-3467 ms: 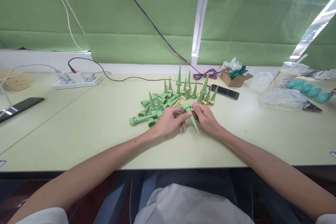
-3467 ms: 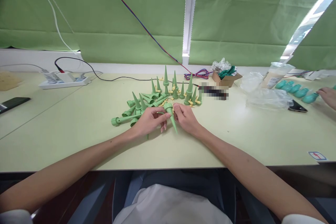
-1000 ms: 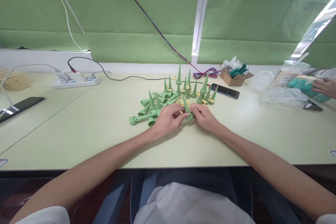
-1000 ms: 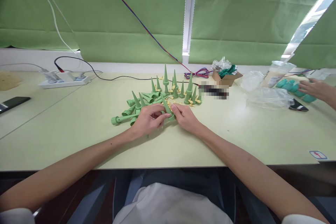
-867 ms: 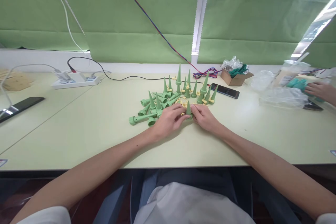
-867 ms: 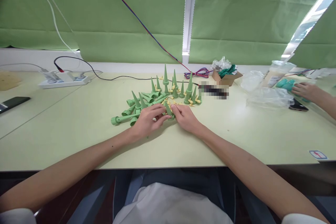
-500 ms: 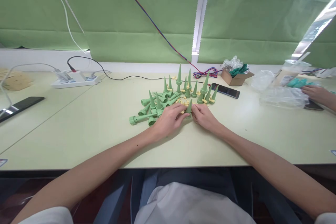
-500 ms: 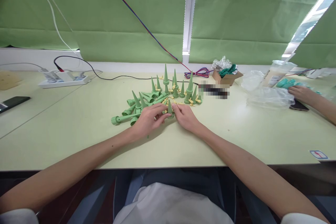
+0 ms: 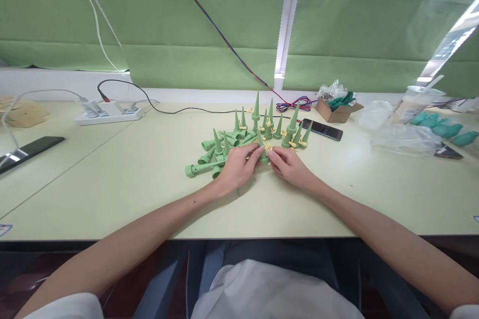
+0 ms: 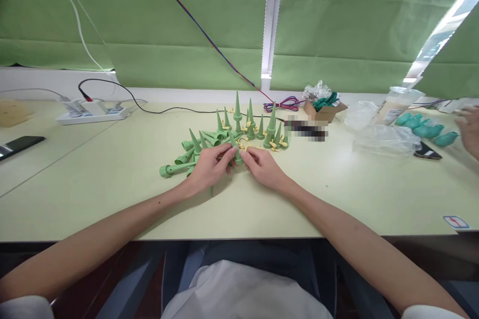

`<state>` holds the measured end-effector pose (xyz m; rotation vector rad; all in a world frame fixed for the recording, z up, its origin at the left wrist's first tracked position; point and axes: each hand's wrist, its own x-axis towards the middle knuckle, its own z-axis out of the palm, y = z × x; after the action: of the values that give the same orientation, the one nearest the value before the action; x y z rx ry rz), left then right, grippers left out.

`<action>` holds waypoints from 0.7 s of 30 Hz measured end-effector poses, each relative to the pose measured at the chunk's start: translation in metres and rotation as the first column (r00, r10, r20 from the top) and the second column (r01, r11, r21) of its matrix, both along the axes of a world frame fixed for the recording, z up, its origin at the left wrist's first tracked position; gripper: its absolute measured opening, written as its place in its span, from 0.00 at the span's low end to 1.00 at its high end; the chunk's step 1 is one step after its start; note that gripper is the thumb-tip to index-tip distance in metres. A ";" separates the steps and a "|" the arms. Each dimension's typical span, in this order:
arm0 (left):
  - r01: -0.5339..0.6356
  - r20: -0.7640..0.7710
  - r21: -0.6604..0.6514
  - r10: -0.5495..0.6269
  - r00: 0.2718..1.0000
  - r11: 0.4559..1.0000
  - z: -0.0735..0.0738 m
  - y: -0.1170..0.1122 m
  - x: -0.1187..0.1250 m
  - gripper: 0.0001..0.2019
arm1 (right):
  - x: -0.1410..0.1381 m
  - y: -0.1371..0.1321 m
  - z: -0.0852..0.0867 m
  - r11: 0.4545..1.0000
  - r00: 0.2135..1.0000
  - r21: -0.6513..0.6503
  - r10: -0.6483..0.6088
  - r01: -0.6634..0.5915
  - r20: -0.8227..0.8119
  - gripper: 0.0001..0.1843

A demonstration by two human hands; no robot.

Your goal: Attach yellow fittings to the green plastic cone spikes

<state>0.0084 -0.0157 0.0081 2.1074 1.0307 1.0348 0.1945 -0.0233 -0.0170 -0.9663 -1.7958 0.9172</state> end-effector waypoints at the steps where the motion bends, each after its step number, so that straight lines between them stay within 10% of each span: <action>1: 0.002 0.003 -0.001 -0.002 1.000 1.000 -0.001 0.000 0.000 0.18 | 0.000 0.000 0.000 1.000 1.000 0.017 -0.008 0.008 0.019 0.26; 21: 0.134 0.134 -0.221 -0.106 0.985 0.966 0.002 0.007 -0.002 0.23 | 0.000 -0.003 -0.002 0.967 0.972 0.241 -0.134 0.086 0.191 0.21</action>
<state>0.0063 -0.0088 0.0100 1.8718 0.9043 0.9249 0.1945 -0.0264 -0.0190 -1.0277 -1.9499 0.5384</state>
